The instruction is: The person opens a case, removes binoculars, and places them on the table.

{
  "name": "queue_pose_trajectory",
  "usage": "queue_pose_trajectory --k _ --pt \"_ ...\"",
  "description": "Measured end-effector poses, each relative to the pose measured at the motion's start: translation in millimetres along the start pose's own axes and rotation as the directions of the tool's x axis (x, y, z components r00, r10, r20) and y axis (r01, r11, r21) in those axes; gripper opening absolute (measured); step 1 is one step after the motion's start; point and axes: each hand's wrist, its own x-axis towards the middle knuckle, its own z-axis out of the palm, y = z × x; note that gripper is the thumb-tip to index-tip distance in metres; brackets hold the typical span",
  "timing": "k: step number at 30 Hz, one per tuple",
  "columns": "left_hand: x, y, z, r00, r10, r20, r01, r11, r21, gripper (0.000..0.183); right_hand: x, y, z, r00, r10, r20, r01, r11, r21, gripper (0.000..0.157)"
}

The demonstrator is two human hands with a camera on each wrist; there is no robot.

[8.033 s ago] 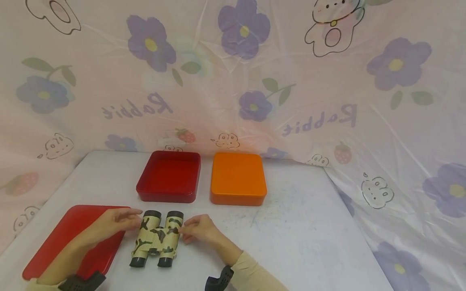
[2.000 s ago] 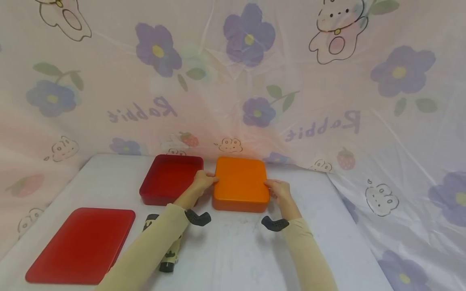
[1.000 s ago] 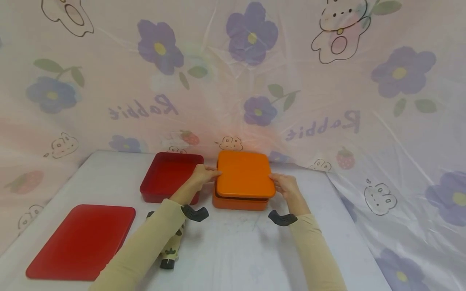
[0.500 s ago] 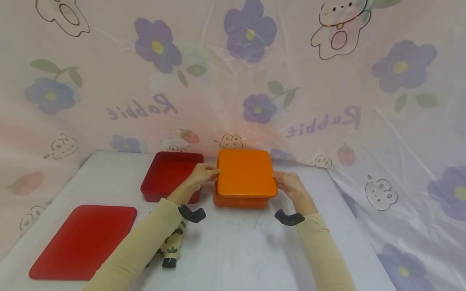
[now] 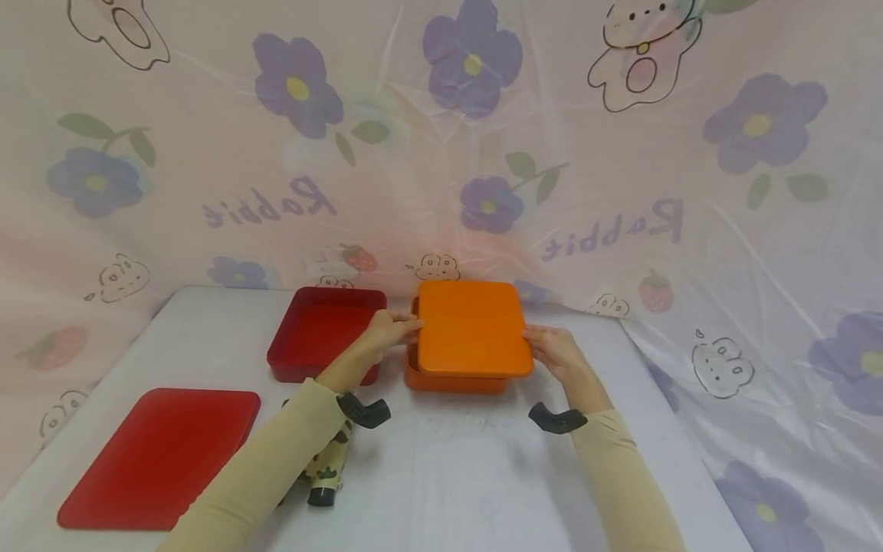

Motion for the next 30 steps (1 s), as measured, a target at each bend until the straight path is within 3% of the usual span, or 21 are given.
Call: queue_pose_trajectory --k 12,18,20,24,30 --pt "-13.2 0.7 15.4 0.997 0.05 0.061 -0.042 0.993 -0.113 0.033 -21 -5 -14.9 1.0 -0.001 -0.01 -0.001 0.99 -0.144 0.065" --pt "-25.6 1.1 21.0 0.993 0.052 0.105 -0.042 0.995 -0.093 0.037 -32 -6 -26.0 1.0 -0.014 0.011 0.016 0.975 -0.223 0.066" --pt "-28.9 1.4 23.7 0.992 0.052 0.119 -0.039 0.994 -0.104 0.036 -36 -7 -31.3 0.999 -0.027 0.022 0.032 0.974 -0.226 0.055" --pt "-34.4 -0.3 32.1 0.987 0.059 0.152 -0.037 0.989 -0.145 0.036 -44 -7 -43.1 0.998 -0.046 0.046 0.054 0.977 -0.206 0.016" --pt "-41.4 -11.4 49.7 0.979 0.072 0.19 -0.029 0.975 -0.219 0.034 -55 2 -62.2 0.996 -0.026 0.083 0.043 0.976 -0.212 0.021"
